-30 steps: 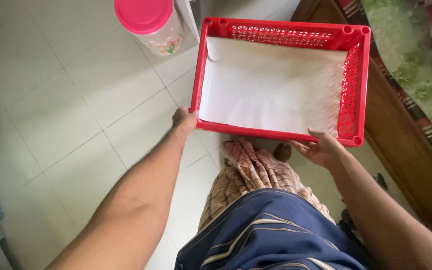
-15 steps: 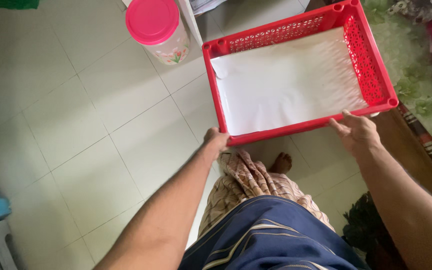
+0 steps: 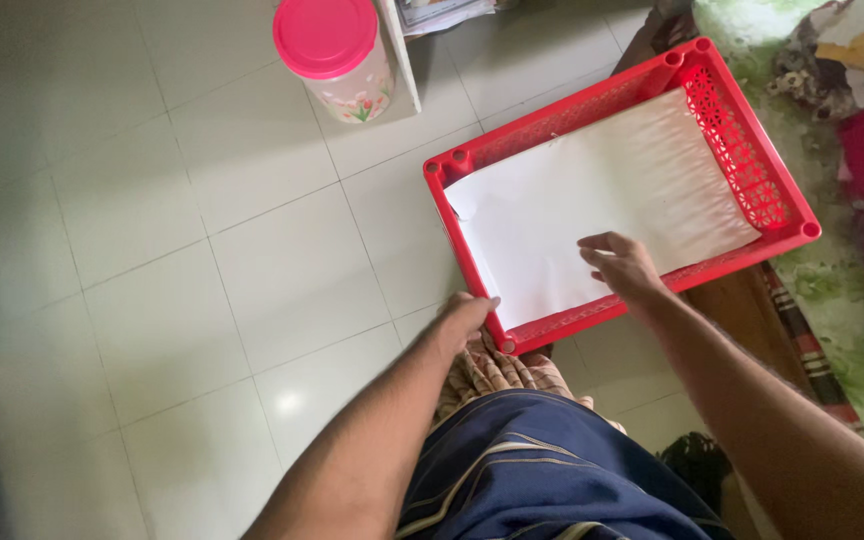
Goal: The person assembles a multi-tiered storage unit by inserting white plastic support rods into red and white plastic baskets. They stack the baskets vertically and secure them with the rods to form a stable shelving unit.
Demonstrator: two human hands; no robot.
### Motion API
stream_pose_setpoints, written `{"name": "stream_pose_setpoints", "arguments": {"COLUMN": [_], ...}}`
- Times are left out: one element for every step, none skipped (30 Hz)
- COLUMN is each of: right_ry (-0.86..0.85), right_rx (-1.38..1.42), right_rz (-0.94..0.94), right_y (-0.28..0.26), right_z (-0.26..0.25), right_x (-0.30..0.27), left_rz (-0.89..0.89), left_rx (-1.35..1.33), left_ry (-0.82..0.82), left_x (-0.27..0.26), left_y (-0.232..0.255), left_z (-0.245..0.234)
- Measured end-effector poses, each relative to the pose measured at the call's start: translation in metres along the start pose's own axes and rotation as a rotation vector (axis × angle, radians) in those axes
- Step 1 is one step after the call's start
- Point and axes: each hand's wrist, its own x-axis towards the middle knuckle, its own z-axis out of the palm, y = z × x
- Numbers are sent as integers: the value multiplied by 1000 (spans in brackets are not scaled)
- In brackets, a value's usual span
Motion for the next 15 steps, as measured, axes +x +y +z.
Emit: {"name": "stream_pose_setpoints", "arguments": {"right_ry": [-31,-61,-92,-121,-150,-170,-190,-212,-217,-220,-224,-218,-212,-201,-187], "right_rx": [-63,-123,-136,-150,-164,-228,-292,-353,-378,-403,-426,-432,-437,-440,-480], "right_rz": [5,13,16,21,26,2,-22,-45,-141,-237,-333,-409,-485,-557,-542], "right_y": [-5,-8,-14,-20,-28,-37,-46,-54,-62,-70,-78,-85,-95,-106,-116], "right_z": [5,10,15,20,26,32,37,42,48,54,61,68,78,85,92], "right_x": [1,2,5,7,9,11,13,16,18,21,25,29,35,40,44], "left_rz": [28,53,68,83,95,106,118,129,141,153,188,222,256,296,336], "left_rx": [-28,-53,-102,-151,-193,-233,-274,-262,-250,-238,-268,-294,-319,-373,-427], "left_ry": [29,58,72,85,87,89,92,110,128,144,147,143,140,133,127], "left_x": [1,3,3,3,3,2,1,0,1,2,4,10,18,27,38], "left_y": [9,18,27,37,47,57,66,75,85,91,93,95,97,99,101], "left_z": [-4,-8,-14,-18,-22,-26,-31,-33,-33,-34,-38,-40,-43,-49,-56]}}
